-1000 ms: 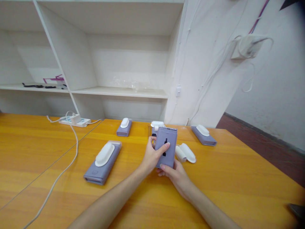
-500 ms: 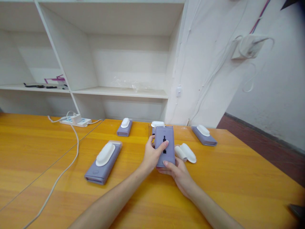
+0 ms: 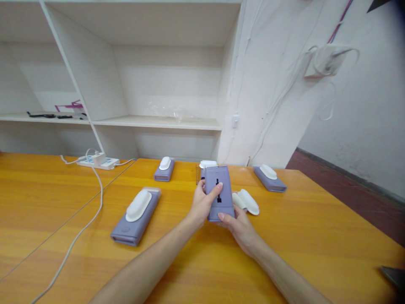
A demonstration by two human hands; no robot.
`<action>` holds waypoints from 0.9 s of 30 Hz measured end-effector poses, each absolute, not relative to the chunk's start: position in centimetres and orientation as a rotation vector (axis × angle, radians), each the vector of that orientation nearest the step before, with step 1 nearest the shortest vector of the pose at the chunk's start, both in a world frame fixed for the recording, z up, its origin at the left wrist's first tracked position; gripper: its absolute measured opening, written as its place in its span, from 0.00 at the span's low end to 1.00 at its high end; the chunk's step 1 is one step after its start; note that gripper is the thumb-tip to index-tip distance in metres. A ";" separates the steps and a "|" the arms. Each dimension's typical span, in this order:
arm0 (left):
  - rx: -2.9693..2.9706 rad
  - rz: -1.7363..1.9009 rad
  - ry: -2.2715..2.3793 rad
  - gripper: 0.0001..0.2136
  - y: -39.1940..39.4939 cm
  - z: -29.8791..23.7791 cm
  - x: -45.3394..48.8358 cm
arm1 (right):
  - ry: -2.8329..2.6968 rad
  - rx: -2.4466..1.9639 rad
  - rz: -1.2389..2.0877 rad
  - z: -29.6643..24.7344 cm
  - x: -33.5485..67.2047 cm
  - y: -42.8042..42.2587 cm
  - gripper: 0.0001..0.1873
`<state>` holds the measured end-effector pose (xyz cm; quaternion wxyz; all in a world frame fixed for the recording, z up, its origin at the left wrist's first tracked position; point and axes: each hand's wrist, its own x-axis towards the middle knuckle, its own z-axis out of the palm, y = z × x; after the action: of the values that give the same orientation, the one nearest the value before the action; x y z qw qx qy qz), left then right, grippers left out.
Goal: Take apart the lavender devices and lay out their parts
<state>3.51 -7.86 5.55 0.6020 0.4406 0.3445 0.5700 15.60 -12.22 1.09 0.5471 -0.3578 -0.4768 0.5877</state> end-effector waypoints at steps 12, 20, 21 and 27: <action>1.499 1.419 0.836 0.16 -5.4 8.7 0.5 | -1.178 -0.955 1.423 0.8 14.9 -13.0 0.23; 1.338 1.381 0.846 0.18 -4.0 6.8 0.9 | -1.068 -0.958 1.486 1.3 14.2 -13.3 0.22; 1.334 1.367 0.841 0.18 -3.9 6.9 0.9 | -1.074 -0.948 1.482 1.2 14.4 -13.2 0.22; 1.477 1.504 0.847 0.16 -4.2 8.4 1.2 | -1.192 -0.939 1.387 1.9 15.1 -12.5 0.20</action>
<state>1.23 -4.21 8.37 0.4214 0.5897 0.3380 0.6003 15.11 -12.48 1.91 0.5166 -0.3910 -0.4966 0.5776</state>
